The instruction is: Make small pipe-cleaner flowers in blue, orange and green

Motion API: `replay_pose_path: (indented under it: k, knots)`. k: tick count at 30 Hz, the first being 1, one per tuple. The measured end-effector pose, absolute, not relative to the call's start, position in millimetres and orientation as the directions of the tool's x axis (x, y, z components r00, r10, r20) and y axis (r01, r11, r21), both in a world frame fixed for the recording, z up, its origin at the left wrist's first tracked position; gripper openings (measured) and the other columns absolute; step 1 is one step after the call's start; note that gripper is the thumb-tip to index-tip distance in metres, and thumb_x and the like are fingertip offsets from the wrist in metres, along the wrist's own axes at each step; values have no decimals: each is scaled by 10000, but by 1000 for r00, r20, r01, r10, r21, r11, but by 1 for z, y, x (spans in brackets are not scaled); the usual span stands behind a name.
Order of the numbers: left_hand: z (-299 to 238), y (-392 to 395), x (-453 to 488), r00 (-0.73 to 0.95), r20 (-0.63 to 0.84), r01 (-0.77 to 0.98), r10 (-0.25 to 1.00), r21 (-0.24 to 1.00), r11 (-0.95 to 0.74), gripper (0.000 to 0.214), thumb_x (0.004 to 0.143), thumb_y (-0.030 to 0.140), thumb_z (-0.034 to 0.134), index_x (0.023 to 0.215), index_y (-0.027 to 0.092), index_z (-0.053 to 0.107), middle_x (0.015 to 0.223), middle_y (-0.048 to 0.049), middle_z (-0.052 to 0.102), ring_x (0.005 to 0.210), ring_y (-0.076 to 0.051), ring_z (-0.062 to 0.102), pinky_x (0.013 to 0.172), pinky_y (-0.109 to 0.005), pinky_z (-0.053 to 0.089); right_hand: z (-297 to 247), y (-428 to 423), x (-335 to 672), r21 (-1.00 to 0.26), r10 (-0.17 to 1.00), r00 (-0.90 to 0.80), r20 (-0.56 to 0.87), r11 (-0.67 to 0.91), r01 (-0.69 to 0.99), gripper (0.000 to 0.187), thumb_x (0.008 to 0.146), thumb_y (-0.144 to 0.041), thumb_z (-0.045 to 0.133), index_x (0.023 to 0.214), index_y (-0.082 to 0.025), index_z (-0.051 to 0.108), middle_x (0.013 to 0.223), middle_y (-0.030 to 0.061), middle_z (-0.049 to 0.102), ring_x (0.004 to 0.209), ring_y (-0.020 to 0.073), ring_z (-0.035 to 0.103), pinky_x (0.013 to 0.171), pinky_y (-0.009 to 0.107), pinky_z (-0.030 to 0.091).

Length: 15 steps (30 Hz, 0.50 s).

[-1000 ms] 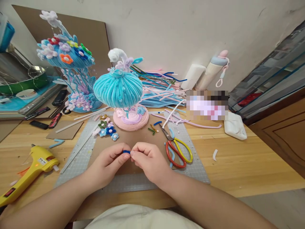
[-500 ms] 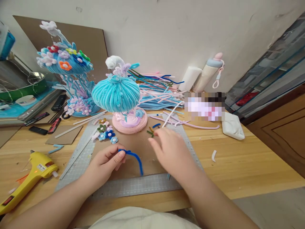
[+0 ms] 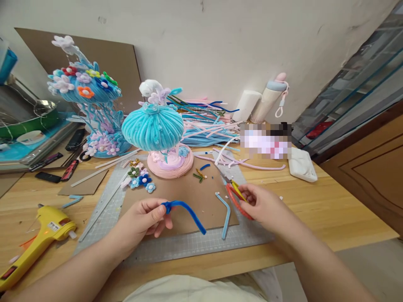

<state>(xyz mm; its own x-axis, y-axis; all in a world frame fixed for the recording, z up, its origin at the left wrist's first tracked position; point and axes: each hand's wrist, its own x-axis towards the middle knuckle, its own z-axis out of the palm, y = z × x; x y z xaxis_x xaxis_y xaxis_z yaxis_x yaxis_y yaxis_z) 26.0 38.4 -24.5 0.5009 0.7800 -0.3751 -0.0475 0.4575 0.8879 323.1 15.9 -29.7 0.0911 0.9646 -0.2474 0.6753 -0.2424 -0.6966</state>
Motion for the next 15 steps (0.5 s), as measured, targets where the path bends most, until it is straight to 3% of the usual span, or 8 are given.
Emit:
replay_pose_path:
  k: [3, 5, 7, 9, 11, 13, 15]
  knots:
    - [-22, 39, 26, 502, -413, -79, 760, 853, 516, 340, 759, 464, 611, 816, 130, 621, 613, -17, 624, 405, -36, 393, 417, -183, 177, -17, 15, 323, -926, 957, 83, -279, -291, 239, 196, 719, -278, 595, 887, -194, 539, 849, 64, 579, 727, 173, 576, 606, 274, 415]
    - [-21, 39, 26, 507, -434, -110, 745, 824, 555, 341, 783, 461, 584, 848, 130, 626, 619, -8, 601, 402, -29, 368, 417, -182, 161, -9, 13, 318, -951, 951, 7, -310, -310, 10, 91, 782, -279, 562, 800, -193, 539, 786, 37, 533, 601, 105, 511, 550, 253, 382]
    - [-22, 40, 26, 499, -451, -133, 740, 804, 580, 344, 796, 461, 568, 858, 127, 625, 624, -2, 576, 404, -25, 352, 412, -181, 141, -1, 11, 310, -915, 927, -83, -365, -374, -152, 210, 853, -380, 487, 780, -193, 551, 715, 18, 479, 495, 69, 405, 444, 236, 298]
    - [-23, 41, 26, 482, -458, -146, 747, 799, 584, 335, 801, 452, 566, 843, 123, 614, 626, 4, 556, 410, -23, 348, 409, -180, 132, 4, 6, 298, -860, 894, -167, -415, -445, -248, 377, 879, -521, 381, 818, -200, 569, 715, 29, 466, 501, 83, 395, 401, 230, 238]
    - [-24, 41, 26, 464, -451, -160, 763, 804, 573, 304, 801, 425, 579, 822, 122, 593, 630, 12, 544, 411, -18, 347, 407, -177, 134, 6, 0, 285, -825, 870, -253, -423, -485, -289, 479, 840, -634, 342, 834, -212, 569, 780, 59, 492, 621, 129, 474, 437, 234, 304]
    - [-24, 41, 27, 454, -436, -180, 777, 809, 559, 260, 792, 380, 604, 797, 122, 566, 636, 20, 541, 407, -10, 341, 407, -174, 136, 3, -8, 273, -804, 837, -347, -423, -524, -281, 579, 715, -769, 375, 801, -223, 549, 862, 89, 513, 762, 195, 518, 545, 288, 409]
    - [-24, 41, 26, 434, -414, -217, 800, 814, 538, 222, 781, 336, 625, 795, 130, 542, 641, 29, 542, 399, -3, 330, 405, -173, 130, -4, -15, 265, -804, 792, -416, -447, -560, -202, 707, 522, -870, 438, 788, -223, 541, 835, 85, 503, 770, 227, 519, 540, 304, 433]
